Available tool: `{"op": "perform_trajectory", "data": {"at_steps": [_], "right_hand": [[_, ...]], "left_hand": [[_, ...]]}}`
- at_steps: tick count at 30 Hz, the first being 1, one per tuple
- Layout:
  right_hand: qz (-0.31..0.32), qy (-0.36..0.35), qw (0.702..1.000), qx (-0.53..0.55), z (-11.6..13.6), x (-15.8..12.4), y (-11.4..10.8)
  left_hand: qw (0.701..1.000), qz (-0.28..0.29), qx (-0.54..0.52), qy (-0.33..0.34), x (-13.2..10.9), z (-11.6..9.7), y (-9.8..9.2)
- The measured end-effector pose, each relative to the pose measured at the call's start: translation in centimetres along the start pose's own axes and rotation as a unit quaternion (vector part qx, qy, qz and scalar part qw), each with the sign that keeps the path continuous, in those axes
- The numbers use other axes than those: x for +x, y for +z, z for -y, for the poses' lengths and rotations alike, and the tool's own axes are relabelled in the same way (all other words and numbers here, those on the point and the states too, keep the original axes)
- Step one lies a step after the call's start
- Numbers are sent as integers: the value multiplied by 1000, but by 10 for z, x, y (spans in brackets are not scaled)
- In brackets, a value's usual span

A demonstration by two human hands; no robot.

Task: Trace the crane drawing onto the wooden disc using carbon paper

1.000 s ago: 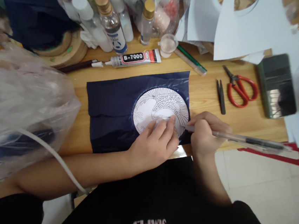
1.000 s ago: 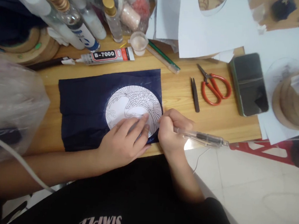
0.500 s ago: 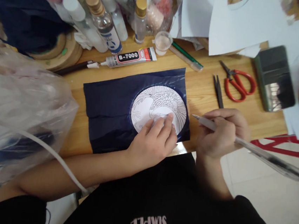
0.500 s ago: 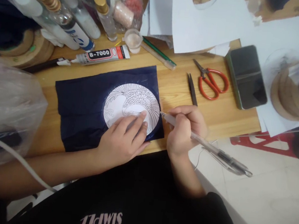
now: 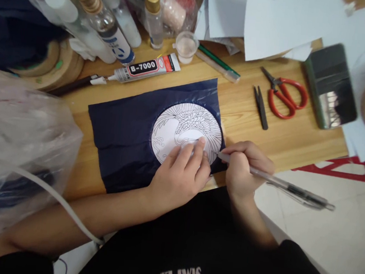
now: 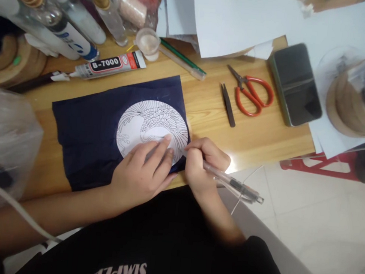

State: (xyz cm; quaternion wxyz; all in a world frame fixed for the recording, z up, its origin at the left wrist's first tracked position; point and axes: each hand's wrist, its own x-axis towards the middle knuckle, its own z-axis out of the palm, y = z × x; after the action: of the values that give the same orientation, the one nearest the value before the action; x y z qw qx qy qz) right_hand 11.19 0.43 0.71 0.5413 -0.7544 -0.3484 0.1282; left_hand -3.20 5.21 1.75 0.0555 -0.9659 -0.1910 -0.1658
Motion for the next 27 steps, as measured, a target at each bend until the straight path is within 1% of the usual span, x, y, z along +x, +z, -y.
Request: {"op": "perform_trajectory", "data": {"at_steps": [8, 12, 19, 27], "right_hand": [[9, -5, 1000, 19, -1, -1, -1], [9, -14, 1000, 11, 0, -1, -1], [17, -7, 1000, 6, 0, -2, -2], [30, -21, 999, 7, -1, -2, -5]], "left_hand": [[1000, 4, 1, -3, 1, 0, -2], [1000, 6, 1, -2, 1, 0, -2], [1000, 7, -1, -2, -1, 0, -1], [1000, 10, -11, 2, 0, 0, -2]]}}
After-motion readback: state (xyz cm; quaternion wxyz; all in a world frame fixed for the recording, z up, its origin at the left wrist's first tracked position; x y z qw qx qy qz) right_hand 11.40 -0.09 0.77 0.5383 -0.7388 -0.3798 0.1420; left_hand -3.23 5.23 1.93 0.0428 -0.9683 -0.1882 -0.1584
